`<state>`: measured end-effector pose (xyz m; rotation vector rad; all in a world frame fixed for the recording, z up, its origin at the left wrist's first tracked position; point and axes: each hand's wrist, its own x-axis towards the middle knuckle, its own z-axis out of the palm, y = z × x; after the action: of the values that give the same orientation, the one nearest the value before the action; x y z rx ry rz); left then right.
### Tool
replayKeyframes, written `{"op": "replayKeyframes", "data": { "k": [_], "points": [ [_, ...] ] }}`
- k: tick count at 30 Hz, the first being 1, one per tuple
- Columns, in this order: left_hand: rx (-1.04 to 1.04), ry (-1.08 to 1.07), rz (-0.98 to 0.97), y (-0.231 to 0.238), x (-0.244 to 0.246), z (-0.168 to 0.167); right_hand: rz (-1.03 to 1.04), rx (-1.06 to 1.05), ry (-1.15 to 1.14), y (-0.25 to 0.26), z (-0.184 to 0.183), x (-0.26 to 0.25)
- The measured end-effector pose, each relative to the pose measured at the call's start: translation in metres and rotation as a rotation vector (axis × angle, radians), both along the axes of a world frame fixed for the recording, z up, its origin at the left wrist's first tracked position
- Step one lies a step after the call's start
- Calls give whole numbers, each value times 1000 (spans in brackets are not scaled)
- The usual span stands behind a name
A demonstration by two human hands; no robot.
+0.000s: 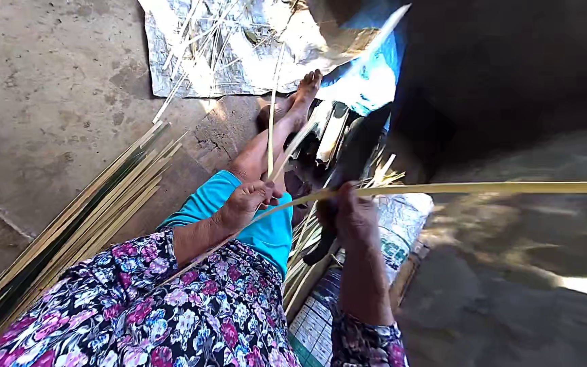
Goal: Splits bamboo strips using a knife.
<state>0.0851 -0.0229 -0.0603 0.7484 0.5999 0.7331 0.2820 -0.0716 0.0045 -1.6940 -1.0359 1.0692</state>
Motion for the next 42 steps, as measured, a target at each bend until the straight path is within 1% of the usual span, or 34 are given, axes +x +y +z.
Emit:
{"op": "replayKeyframes", "data": {
  "k": [2,4,6,8,10,11,15,17,18,20,23,24,25,26,27,28,29,30,31,32,33,34,35,37,40,42],
  "points": [
    [-150,91,98,-2,6,6,214,-100,-13,-6,-5,-22],
    [-166,88,217,-5,9,5,384,-159,28,-10,-8,-42],
    [-168,64,293,-7,7,3,515,-112,70,-14,-13,-53],
    [-239,99,293,-5,1,1,633,21,6,-18,-18,-59],
    [-369,146,334,3,2,-3,696,129,-105,-21,-20,-62],
    [-394,154,340,5,2,-4,704,149,-152,-21,-21,-62],
    [-350,128,302,3,4,-2,736,149,-205,-16,-32,-69],
    [-320,102,274,6,-1,-1,752,184,-221,-16,-35,-76],
    [-303,98,290,9,-7,-3,771,211,-218,-20,-34,-77],
    [-314,128,400,22,-21,-8,891,257,-165,-31,-23,-76],
    [-385,153,630,58,-46,-38,1172,299,-42,-49,-6,-76],
    [-389,150,681,67,-52,-44,1221,315,-24,-50,-4,-76],
    [-381,144,701,73,-57,-45,1211,321,-14,-49,-4,-73],
    [-371,129,692,76,-59,-42,1136,301,4,-46,-5,-68],
    [-356,98,640,74,-61,-37,1021,243,39,-42,-6,-61],
    [-334,53,540,70,-61,-30,885,166,76,-35,-7,-55],
    [-308,-1,396,61,-62,-22,772,86,108,-26,-7,-51],
    [-264,-44,216,50,-63,-14,724,11,130,-15,-6,-46],
    [-235,-75,30,36,-65,-7,736,-36,132,-5,-6,-41],
    [-217,-84,-100,25,-66,-1,735,-81,119,4,-6,-38],
    [-209,-100,-172,15,-68,2,703,-120,95,11,-5,-37],
    [-225,-108,-202,7,-73,2,651,-155,80,15,-4,-37],
    [-258,-101,-191,-1,-80,-1,585,-191,72,19,-2,-39],
    [-349,-78,-111,-15,-90,-5,476,-239,51,23,1,-41],
    [-451,-67,-10,-30,-92,-1,404,-289,96,26,-2,-55],
    [-529,-85,27,-31,-89,-7,432,-303,134,23,-9,-72]
  ]
}}
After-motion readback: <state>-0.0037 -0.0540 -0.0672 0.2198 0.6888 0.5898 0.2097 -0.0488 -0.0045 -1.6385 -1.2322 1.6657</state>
